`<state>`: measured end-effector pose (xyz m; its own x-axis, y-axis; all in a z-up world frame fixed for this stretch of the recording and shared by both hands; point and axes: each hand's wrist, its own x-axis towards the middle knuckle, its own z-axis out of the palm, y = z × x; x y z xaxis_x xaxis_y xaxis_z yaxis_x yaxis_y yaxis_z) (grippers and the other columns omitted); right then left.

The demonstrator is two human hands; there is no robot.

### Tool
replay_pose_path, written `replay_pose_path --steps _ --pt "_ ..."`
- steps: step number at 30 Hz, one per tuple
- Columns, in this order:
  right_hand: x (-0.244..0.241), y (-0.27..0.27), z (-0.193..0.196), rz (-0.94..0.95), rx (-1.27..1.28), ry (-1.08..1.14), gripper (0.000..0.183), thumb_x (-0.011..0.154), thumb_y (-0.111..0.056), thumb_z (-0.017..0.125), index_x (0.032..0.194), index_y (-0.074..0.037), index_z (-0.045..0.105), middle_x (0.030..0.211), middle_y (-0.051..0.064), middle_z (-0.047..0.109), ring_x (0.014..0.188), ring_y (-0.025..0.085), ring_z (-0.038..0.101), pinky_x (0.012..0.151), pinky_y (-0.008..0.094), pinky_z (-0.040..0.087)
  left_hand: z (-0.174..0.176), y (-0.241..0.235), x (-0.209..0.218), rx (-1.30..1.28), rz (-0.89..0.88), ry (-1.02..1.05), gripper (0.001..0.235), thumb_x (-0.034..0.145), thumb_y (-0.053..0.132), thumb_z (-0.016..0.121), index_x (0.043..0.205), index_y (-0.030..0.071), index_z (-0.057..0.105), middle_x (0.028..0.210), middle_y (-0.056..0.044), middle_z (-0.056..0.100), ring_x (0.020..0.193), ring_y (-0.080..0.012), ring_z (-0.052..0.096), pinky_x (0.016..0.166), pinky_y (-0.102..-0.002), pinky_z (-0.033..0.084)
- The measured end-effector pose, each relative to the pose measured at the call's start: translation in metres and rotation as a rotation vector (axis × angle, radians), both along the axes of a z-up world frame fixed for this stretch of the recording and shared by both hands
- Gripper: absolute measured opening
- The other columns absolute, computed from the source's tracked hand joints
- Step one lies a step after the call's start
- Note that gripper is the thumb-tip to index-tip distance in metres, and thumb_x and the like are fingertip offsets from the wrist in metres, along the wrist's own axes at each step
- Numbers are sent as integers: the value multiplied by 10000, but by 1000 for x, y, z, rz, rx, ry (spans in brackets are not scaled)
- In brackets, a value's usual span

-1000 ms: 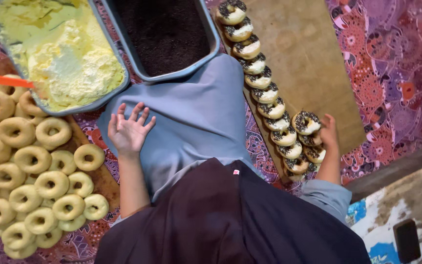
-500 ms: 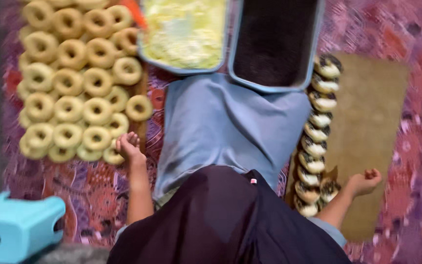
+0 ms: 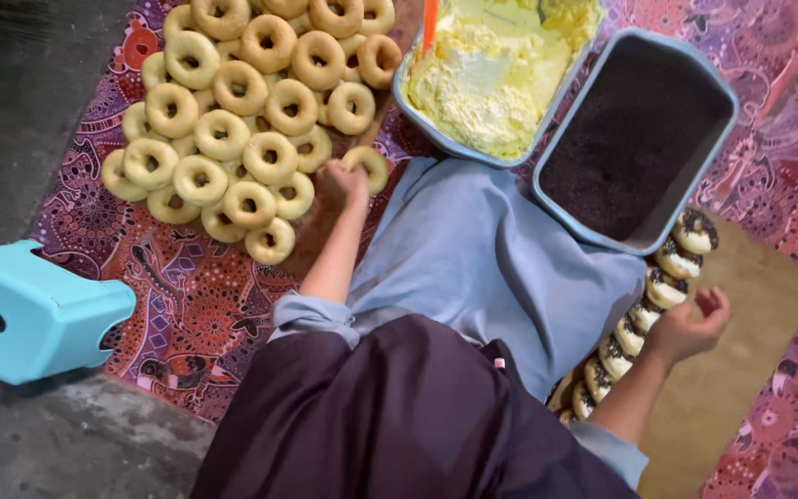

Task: The person splits plain donuts in half, fills them with a yellow cream from a tray, and then dips the top half into a tray of dark seeds. The finished donuts are placed in a row on a wooden board.

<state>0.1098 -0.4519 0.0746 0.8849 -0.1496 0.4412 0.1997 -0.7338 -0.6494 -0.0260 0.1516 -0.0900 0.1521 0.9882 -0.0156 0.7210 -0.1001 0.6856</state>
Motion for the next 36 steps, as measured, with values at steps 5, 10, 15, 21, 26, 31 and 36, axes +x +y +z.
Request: replay_pose_path --steps 5,10,15,21,26,31,36 --pt "-25 -12 9 -101 183 75 321 967 95 554 1256 -6 652 1147 86 686 1038 177 670 859 269 528 27 39 37 340 -406 -257 381 850 35 722 1152 48 489 1204 -190 480 1161 -390 508 1028 -529 427" --pt "-37 -29 16 -178 202 59 302 953 98 555 1223 -2 646 1104 73 672 984 151 651 844 251 532 43 85 50 396 -473 184 871 512 219 880 1278 23 515 1347 -330 448 1237 -520 446 1013 -576 408" --pt "-32 20 4 -99 329 43 220 972 96 554 1145 -1 649 1026 57 680 949 148 654 891 263 553 50 35 27 111 -514 27 654 780 78 740 1382 85 483 1418 -196 520 1350 -415 483 1138 -517 389" --pt "-49 172 10 568 994 584 575 981 -83 589 1512 -43 373 1389 185 581 1214 272 614 1051 444 568 138 -93 -52 -643 -478 -773 574 806 -63 635 1354 56 513 1226 -59 617 1130 -193 619 988 -343 526" --pt "-73 272 21 913 781 997 599 992 -326 686 1482 -48 480 1333 152 589 1134 228 587 926 410 509 204 -127 -48 -910 -824 -780 524 801 -65 649 1313 38 619 1212 -65 685 1086 -130 644 966 -275 534" --pt "-37 317 41 762 899 698 506 940 -228 755 1359 -25 559 1246 83 652 1089 227 641 960 386 549 199 -119 -20 -864 -367 -853 328 909 88 725 1199 -60 679 1084 -109 723 958 -185 691 863 -314 579" --pt "-21 361 36 1099 64 316 450 821 -219 873 1153 -32 632 1034 117 646 960 273 638 838 387 520 154 -109 7 -1208 -296 -1172 514 961 491 536 1270 92 638 1171 -66 707 1084 -160 676 948 -323 551"
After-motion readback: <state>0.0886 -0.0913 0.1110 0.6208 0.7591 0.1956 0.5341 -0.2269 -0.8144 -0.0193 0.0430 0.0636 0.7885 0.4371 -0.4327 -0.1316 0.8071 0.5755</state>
